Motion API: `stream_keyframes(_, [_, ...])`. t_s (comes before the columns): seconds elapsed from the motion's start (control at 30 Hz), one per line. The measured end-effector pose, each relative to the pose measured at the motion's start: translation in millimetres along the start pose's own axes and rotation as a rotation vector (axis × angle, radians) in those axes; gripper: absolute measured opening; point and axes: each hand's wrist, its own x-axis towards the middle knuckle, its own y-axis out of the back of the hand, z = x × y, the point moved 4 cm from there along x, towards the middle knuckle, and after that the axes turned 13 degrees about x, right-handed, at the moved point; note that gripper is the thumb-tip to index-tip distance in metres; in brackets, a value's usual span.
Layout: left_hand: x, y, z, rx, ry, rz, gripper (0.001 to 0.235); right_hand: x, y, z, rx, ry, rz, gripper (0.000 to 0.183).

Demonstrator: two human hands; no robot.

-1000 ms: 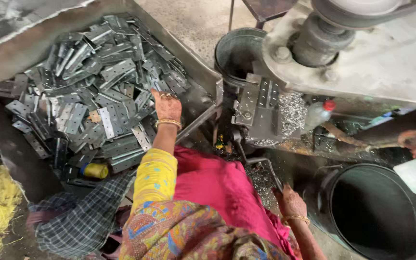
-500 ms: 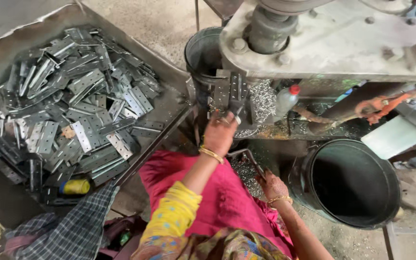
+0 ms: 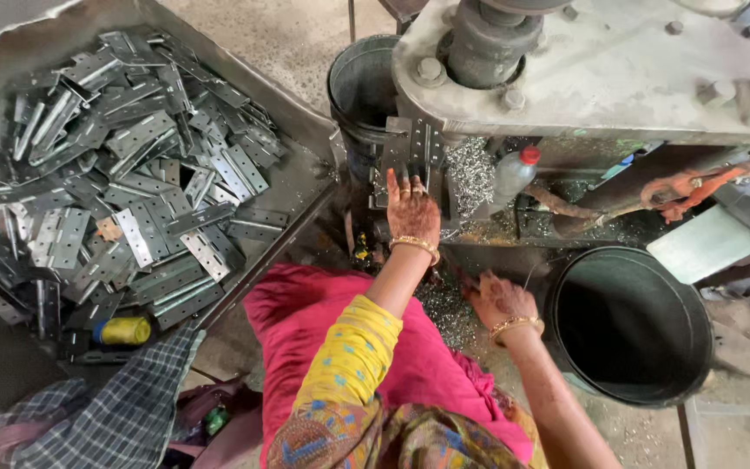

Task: The person places metal plates into a stamping machine and operates a lever by hand to punch holes or bend the material.

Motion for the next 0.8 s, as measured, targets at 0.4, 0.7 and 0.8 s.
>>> stream_keyframes(0.4, [33.4,-46.5,18.5,0.045,0.095,0.245,0.048,-16.1,-75.6,63.1,0.023,-0.058,0.037,0.041])
stream_keyframes(0.7, [35.6,-46.6,11.5,-0.212,0.049,0.234,0.045,-4.2,-75.1,41.9,0.263,-0.081,0.078,0.045])
stream_keyframes(0.8, [58.0,-49.6,13.3,-0.074,0.100,0.365,0.050,-18.3,-64.6,49.3,0.107,-0.021,0.098,0.046])
